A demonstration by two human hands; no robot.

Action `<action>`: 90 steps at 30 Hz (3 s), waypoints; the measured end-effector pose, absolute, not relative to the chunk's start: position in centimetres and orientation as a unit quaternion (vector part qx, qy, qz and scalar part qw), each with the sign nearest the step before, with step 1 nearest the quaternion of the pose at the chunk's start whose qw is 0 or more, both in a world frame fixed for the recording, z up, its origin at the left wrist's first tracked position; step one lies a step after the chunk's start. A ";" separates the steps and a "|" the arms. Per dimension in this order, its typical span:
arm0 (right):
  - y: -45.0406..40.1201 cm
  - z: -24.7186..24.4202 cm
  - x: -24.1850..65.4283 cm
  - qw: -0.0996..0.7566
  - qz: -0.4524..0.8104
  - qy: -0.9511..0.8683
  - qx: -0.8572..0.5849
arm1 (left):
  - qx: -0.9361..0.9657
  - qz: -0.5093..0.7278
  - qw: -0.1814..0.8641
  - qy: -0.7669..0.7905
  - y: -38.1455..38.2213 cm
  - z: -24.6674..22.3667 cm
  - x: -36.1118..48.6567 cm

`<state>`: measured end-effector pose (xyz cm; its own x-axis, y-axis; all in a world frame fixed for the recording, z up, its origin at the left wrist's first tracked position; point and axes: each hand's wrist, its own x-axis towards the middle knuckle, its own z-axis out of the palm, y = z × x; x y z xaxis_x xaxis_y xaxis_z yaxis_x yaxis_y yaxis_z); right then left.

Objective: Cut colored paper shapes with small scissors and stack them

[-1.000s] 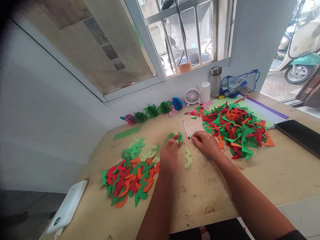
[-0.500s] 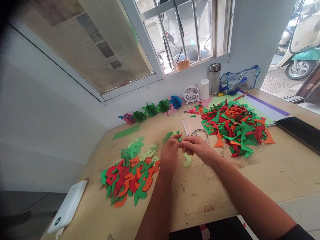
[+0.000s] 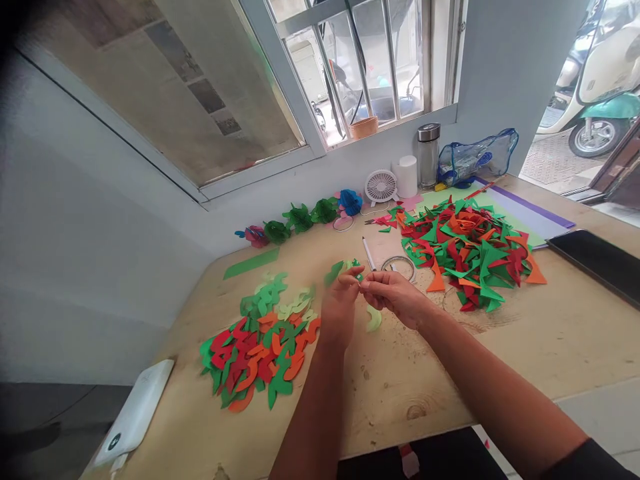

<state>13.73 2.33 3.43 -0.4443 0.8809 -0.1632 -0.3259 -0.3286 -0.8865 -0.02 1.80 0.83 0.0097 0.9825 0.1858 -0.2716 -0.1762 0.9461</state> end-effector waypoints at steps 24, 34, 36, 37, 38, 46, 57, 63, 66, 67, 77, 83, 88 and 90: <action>2.4 3.6 13.5 0.433 0.731 -0.388 -0.357 | 0.481 0.607 0.520 0.361 1.7 0.8 -0.1; 2.5 3.5 13.5 0.448 0.693 -0.413 -0.386 | 0.479 0.589 0.527 0.382 1.5 1.1 -0.6; 2.5 3.4 13.4 0.448 0.690 -0.416 -0.389 | 0.477 0.588 0.524 0.390 1.4 1.3 -0.6; 2.6 3.4 13.4 0.448 0.688 -0.417 -0.390 | 0.477 0.587 0.523 0.392 1.4 1.4 -0.5; 2.6 3.4 13.4 0.447 0.688 -0.417 -0.391 | 0.478 0.587 0.523 0.392 1.4 1.5 -0.5; 2.6 3.5 13.4 0.444 0.686 -0.419 -0.396 | 0.474 0.585 0.507 0.419 1.5 1.5 -0.5; 2.7 3.1 13.5 0.442 0.681 -0.432 -0.393 | 0.479 0.586 0.497 0.425 1.4 1.5 -0.5; 2.8 2.9 13.6 0.443 0.679 -0.436 -0.392 | 0.485 0.588 0.495 0.418 1.6 1.2 -0.6; 2.8 2.7 13.5 0.441 0.672 -0.447 -0.394 | 0.489 0.583 0.491 0.425 1.7 1.1 -0.6; 2.8 2.7 13.5 0.441 0.664 -0.456 -0.396 | 0.490 0.582 0.487 0.429 1.7 1.1 -0.6; 2.1 3.1 12.7 0.470 0.334 -0.651 -0.493 | 0.444 0.594 0.451 0.497 2.1 0.5 -0.6; 2.0 2.5 12.7 0.465 0.197 -0.721 -0.475 | 0.459 0.592 0.418 0.515 2.0 0.7 -0.5; 2.0 2.0 12.6 0.434 0.086 -0.778 -0.447 | 0.490 0.581 0.388 0.521 2.0 0.4 -0.5; 2.1 1.9 12.5 0.426 0.062 -0.784 -0.448 | 0.497 0.577 0.382 0.524 2.1 0.2 -0.5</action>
<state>12.55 2.07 1.86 -0.2366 0.7547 0.6119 0.6493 0.5913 -0.4782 -0.50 2.09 0.24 -0.2152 0.9611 0.1733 0.0793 -0.1597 0.9840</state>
